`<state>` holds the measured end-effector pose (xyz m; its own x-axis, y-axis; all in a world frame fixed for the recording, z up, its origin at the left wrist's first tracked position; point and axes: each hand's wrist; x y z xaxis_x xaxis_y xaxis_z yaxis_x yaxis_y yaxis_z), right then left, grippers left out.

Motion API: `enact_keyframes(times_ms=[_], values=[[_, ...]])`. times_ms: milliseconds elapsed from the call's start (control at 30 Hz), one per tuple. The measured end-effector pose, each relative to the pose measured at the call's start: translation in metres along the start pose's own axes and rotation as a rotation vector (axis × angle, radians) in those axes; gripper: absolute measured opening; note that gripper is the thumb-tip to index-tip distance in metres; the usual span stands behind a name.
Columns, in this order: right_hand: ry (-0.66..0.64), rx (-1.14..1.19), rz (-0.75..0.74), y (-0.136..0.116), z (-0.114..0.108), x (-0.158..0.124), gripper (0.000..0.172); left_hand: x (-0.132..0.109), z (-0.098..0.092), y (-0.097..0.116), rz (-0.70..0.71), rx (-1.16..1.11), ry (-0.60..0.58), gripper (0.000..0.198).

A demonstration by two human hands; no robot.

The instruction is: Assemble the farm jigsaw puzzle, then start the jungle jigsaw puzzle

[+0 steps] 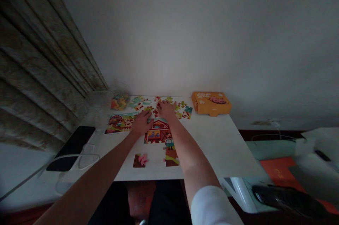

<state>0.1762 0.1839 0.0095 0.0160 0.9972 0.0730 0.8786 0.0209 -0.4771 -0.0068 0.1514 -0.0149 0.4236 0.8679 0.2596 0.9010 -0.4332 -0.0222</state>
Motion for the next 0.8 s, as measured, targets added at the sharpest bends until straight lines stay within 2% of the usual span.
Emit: enact_keyframes(times_ms=[100, 200, 367, 600, 800], values=[[0.059, -0.02, 0.056, 0.018, -0.012, -0.005, 0.035, -0.001, -0.001, 0.001, -0.007, -0.001, 0.001, 0.039], [0.11, 0.019, 0.168, 0.038, -0.022, -0.008, 0.041, -0.002, -0.003, 0.002, -0.01, 0.001, -0.006, 0.039], [0.107, 0.093, 0.247, 0.059, -0.03, -0.009, 0.051, -0.002, -0.004, 0.002, -0.017, -0.011, -0.008, 0.038], [0.06, 0.076, 0.281, 0.063, -0.034, -0.011, 0.043, -0.003, -0.007, 0.003, -0.06, 0.047, 0.017, 0.039], [0.033, 0.074, 0.265, 0.065, -0.043, -0.012, 0.057, -0.003, -0.01, 0.005, -0.088, 0.069, 0.0, 0.038]])
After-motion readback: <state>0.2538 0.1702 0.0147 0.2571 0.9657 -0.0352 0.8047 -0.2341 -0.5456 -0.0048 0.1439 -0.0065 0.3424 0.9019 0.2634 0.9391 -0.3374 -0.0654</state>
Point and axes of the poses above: each hand's wrist, its own x-axis towards the middle knuckle, its own z-axis out of the palm, y = z × x, and after that the axes turned 14 degrees about x, right-handed
